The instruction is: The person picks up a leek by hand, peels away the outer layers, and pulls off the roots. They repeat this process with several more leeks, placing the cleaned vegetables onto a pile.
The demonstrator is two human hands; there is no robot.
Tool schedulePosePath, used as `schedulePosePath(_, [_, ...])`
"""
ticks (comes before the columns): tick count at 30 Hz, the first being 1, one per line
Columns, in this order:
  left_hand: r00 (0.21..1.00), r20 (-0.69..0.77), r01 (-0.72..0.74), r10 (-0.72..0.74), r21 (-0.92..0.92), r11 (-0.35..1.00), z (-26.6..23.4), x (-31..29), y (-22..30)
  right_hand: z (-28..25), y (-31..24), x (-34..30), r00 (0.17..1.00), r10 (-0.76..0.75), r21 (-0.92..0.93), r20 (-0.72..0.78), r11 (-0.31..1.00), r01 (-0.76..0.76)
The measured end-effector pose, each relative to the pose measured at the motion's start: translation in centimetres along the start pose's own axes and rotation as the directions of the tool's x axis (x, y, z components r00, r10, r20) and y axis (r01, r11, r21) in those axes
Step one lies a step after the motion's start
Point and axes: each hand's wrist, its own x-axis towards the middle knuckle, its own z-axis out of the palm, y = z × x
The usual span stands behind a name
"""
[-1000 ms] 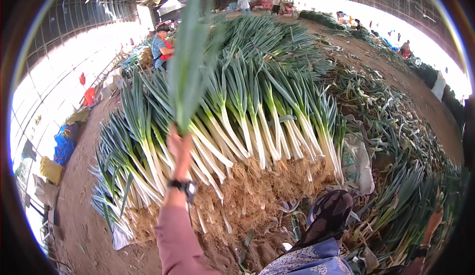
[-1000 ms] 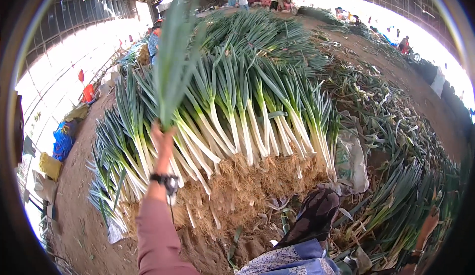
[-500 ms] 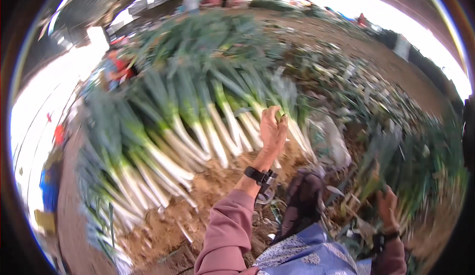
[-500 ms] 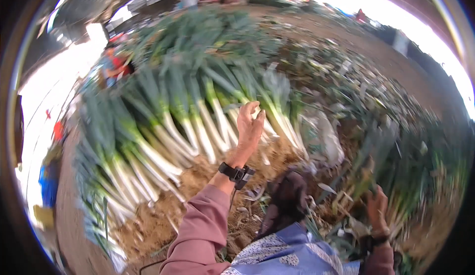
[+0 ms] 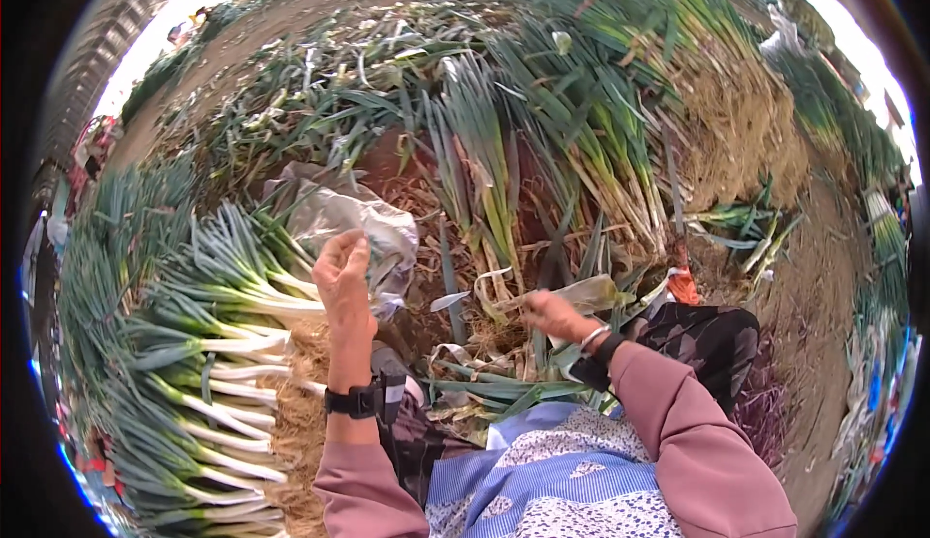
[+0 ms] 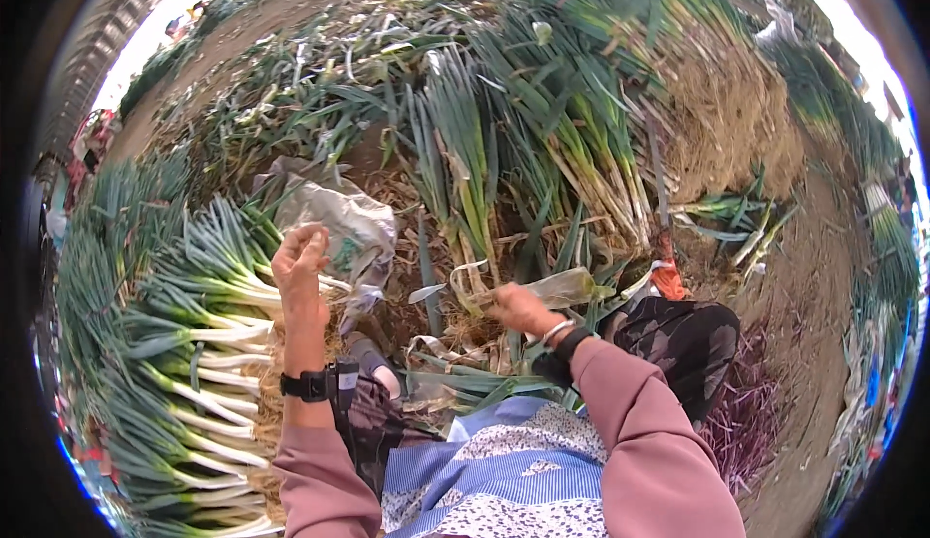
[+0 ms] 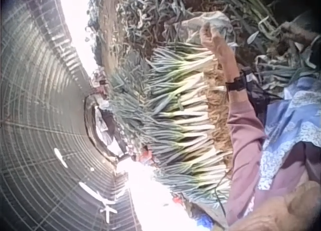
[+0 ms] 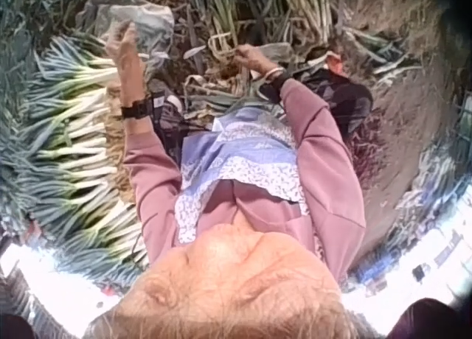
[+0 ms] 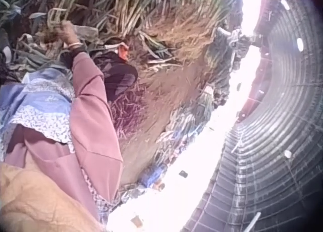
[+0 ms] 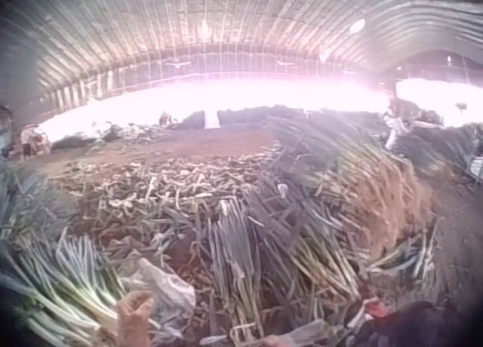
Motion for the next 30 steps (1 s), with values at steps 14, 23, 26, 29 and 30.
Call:
schedulePosePath(14, [0.942,0.168,0.316,-0.289,-0.160,0.935,3.4,-1.1,-1.4,6.5,9.0,13.8,0.754,0.433,0.171,-0.494,0.898,-0.404])
schedulePosePath(23, [0.914,0.232,0.369,-0.332,-0.139,0.919,3.3,-1.5,-1.0,5.3,9.4,15.6,0.794,0.520,0.156,-0.314,0.854,-0.497])
schedulePosePath(26, [0.910,0.249,0.368,-0.331,-0.124,0.921,3.1,-1.6,-1.0,4.9,8.4,14.0,0.751,0.421,0.258,-0.508,0.907,-0.334])
schedulePosePath(29, [0.902,0.282,0.378,-0.327,-0.151,0.913,3.2,-1.8,-1.1,5.9,8.2,12.4,0.741,0.618,0.454,-0.261,0.756,-0.471])
schedulePosePath(30, [0.898,0.297,0.383,-0.325,-0.160,0.910,3.3,-1.8,-1.2,7.1,8.3,11.4,0.740,0.614,0.454,-0.274,0.761,-0.463])
